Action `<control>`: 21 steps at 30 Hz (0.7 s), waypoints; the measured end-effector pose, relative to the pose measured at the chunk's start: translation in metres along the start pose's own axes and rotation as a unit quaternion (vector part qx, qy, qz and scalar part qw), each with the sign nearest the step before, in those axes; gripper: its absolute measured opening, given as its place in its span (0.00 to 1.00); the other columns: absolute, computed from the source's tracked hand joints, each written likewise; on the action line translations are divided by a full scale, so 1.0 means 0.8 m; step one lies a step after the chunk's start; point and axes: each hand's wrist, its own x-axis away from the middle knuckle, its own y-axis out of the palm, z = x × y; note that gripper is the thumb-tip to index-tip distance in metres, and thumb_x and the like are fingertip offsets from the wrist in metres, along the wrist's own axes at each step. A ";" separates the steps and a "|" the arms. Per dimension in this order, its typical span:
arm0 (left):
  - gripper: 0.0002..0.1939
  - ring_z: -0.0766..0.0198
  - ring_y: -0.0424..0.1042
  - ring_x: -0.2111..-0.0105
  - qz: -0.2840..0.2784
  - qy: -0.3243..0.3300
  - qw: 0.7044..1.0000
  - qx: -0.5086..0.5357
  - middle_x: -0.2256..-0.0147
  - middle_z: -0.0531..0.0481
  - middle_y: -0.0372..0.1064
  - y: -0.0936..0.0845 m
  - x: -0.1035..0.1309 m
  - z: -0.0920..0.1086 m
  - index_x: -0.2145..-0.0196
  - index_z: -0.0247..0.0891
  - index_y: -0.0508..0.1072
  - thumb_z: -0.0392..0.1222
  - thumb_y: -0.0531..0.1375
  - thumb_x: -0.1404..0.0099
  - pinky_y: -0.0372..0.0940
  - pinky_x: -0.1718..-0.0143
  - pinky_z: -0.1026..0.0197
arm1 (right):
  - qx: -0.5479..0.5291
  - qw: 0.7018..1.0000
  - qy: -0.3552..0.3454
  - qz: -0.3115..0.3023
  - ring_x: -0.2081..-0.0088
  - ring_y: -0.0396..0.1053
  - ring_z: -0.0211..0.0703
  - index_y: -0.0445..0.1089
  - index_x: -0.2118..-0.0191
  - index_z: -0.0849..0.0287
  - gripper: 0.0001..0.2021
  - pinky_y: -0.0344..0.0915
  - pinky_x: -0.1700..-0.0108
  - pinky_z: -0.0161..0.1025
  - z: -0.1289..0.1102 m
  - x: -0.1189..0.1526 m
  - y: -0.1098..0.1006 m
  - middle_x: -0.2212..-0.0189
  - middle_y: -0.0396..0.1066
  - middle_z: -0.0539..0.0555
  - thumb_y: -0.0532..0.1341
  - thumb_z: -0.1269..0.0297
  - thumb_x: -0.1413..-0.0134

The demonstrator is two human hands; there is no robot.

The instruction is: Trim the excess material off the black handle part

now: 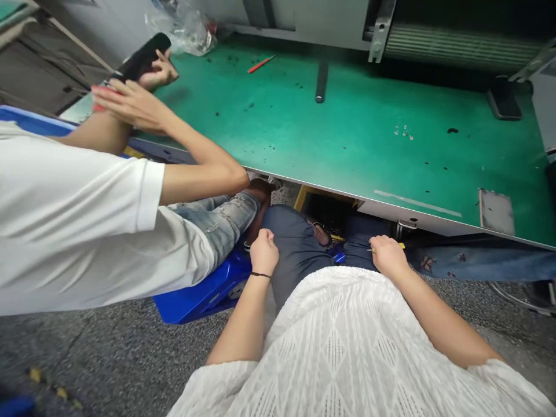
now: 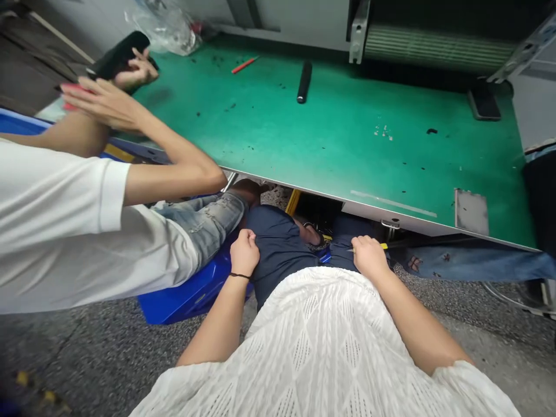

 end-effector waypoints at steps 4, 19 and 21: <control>0.09 0.57 0.71 0.68 -0.060 0.034 0.997 0.022 0.70 0.48 0.70 -0.013 0.039 0.005 0.60 0.40 0.70 0.37 0.50 0.25 0.55 0.65 0.60 | -0.007 0.999 -0.032 0.020 0.57 0.65 0.47 0.71 0.59 0.61 0.03 0.61 0.53 0.43 -0.018 0.010 -0.012 0.62 0.69 0.54 0.62 0.69 0.36; 0.07 0.62 0.75 0.60 -0.057 0.137 0.970 0.195 0.61 0.47 0.76 -0.097 0.015 0.105 0.61 0.40 0.74 0.38 0.56 0.29 0.70 0.54 0.61 | -0.039 0.980 -0.121 0.151 0.59 0.69 0.57 0.73 0.58 0.56 0.15 0.61 0.57 0.49 -0.045 0.020 0.011 0.62 0.74 0.60 0.59 0.76 0.52; 0.10 0.64 0.76 0.61 -0.026 0.203 0.926 0.316 0.63 0.46 0.77 -0.148 0.004 0.136 0.62 0.39 0.75 0.42 0.55 0.25 0.71 0.55 0.61 | -0.083 0.981 -0.098 0.144 0.59 0.72 0.60 0.73 0.57 0.50 0.16 0.64 0.57 0.53 -0.021 0.011 0.042 0.64 0.75 0.59 0.57 0.74 0.50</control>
